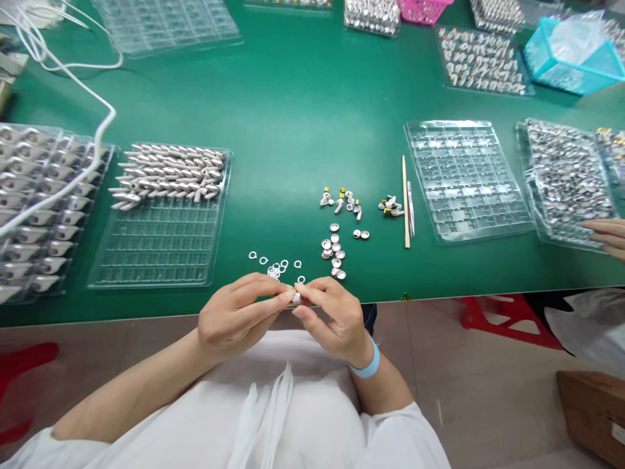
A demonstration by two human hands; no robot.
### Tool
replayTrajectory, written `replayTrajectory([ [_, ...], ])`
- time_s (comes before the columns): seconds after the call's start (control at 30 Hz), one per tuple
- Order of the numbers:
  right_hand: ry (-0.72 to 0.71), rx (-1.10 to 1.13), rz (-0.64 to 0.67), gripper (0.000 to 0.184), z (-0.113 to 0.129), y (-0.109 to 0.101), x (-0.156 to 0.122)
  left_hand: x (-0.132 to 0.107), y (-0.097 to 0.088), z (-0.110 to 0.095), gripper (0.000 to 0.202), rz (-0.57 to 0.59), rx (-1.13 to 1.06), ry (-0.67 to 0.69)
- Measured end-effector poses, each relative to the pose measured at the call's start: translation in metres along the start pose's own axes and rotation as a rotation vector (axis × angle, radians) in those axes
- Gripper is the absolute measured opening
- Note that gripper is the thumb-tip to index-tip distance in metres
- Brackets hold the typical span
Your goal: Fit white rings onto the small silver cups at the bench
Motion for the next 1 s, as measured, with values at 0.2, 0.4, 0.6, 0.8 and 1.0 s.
replayTrajectory([
  [0.2, 0.039, 0.031, -0.003, 0.04, -0.003, 0.0, 0.0, 0.0, 0.001, -0.002, 0.024, 0.012, 0.001, 0.034],
  [0.4, 0.044, 0.04, -0.017, 0.04, -0.005, -0.001, 0.0, 0.0, 0.001, -0.002, 0.022, -0.003, -0.004, 0.038],
  [0.6, 0.024, 0.056, -0.037, 0.042, -0.002, -0.002, 0.0, 0.0, 0.001, -0.002, 0.02, 0.009, 0.003, 0.028],
  [0.8, -0.003, 0.024, -0.07, 0.04, 0.003, -0.003, -0.001, 0.001, 0.0, -0.001, 0.02, 0.019, 0.007, 0.022],
  [1.0, -0.052, -0.04, -0.12, 0.043, 0.008, -0.003, -0.003, 0.0, 0.002, -0.002, 0.018, 0.019, 0.012, 0.026],
])
Point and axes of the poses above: each hand's wrist, its own x-axis towards the middle knuckle, its own y-axis out of the palm, z = x × y, the point moved 8 cm from there along x, towards the middle knuckle, and after that the axes turned 13 degrees about y, right-handed, at the moved point
